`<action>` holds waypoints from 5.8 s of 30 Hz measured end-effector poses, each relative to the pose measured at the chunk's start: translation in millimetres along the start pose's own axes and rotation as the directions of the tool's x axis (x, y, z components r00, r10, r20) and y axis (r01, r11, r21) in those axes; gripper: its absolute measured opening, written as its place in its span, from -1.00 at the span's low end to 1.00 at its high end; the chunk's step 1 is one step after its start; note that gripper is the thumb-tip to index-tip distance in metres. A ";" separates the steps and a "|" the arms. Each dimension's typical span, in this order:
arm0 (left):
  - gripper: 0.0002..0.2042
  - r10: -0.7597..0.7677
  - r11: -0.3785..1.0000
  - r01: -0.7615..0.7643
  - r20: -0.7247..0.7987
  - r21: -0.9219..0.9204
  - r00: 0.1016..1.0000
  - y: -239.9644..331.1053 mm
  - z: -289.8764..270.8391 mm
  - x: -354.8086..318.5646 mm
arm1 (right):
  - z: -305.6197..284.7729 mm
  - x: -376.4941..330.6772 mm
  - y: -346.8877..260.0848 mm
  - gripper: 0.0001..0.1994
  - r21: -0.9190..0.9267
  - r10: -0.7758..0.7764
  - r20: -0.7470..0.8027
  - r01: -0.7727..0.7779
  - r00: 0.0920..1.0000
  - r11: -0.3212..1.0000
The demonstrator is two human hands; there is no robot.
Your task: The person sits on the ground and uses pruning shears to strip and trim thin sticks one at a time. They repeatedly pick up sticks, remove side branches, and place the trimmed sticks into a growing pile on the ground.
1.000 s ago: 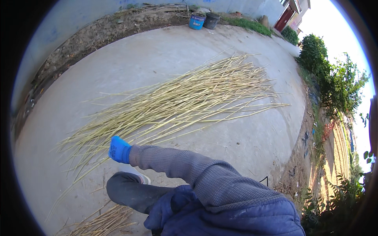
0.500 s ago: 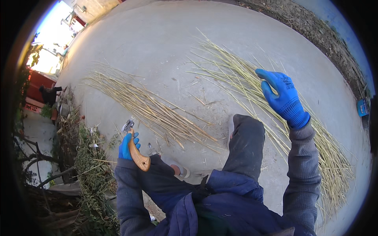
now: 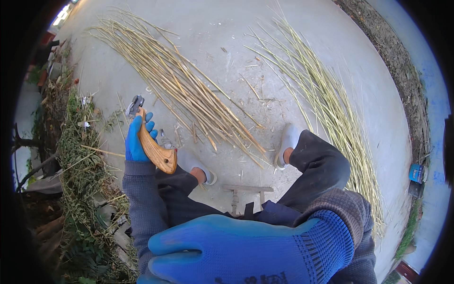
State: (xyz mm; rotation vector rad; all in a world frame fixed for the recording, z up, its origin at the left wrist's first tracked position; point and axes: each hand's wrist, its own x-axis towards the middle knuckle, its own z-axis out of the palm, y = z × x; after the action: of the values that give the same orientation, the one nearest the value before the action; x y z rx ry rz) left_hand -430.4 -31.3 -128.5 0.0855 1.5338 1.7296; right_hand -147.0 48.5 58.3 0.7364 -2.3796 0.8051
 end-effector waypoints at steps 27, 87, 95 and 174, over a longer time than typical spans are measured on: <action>-0.64 -0.307 0.927 0.319 -0.087 0.196 0.948 38.6 45.4 -8.0 | 260.1 -425.7 380.0 -0.68 -0.614 0.979 0.140 -0.789 -0.149 -0.032; -0.71 -0.397 0.775 0.101 0.357 0.623 0.845 -36.2 11.4 -266.9 | 89.9 -87.5 64.2 -0.65 0.669 0.971 0.060 -0.731 0.233 0.134; -0.72 -0.443 0.788 0.151 0.379 0.596 0.812 -37.4 4.5 -251.2 | 109.9 -93.4 19.2 -0.70 0.629 0.974 0.138 -0.776 0.179 0.054; -0.50 -0.158 0.983 0.161 0.048 -0.087 0.986 -66.8 19.1 -36.4 | 30.5 -160.4 -95.3 -0.68 0.408 0.928 0.335 -0.913 0.164 0.014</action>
State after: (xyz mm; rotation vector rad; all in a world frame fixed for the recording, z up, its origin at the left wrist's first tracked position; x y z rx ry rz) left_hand -361.6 -41.6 -164.8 -0.0471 1.3922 1.6568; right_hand 19.4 15.8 -25.2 -1.0110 -2.3548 2.0513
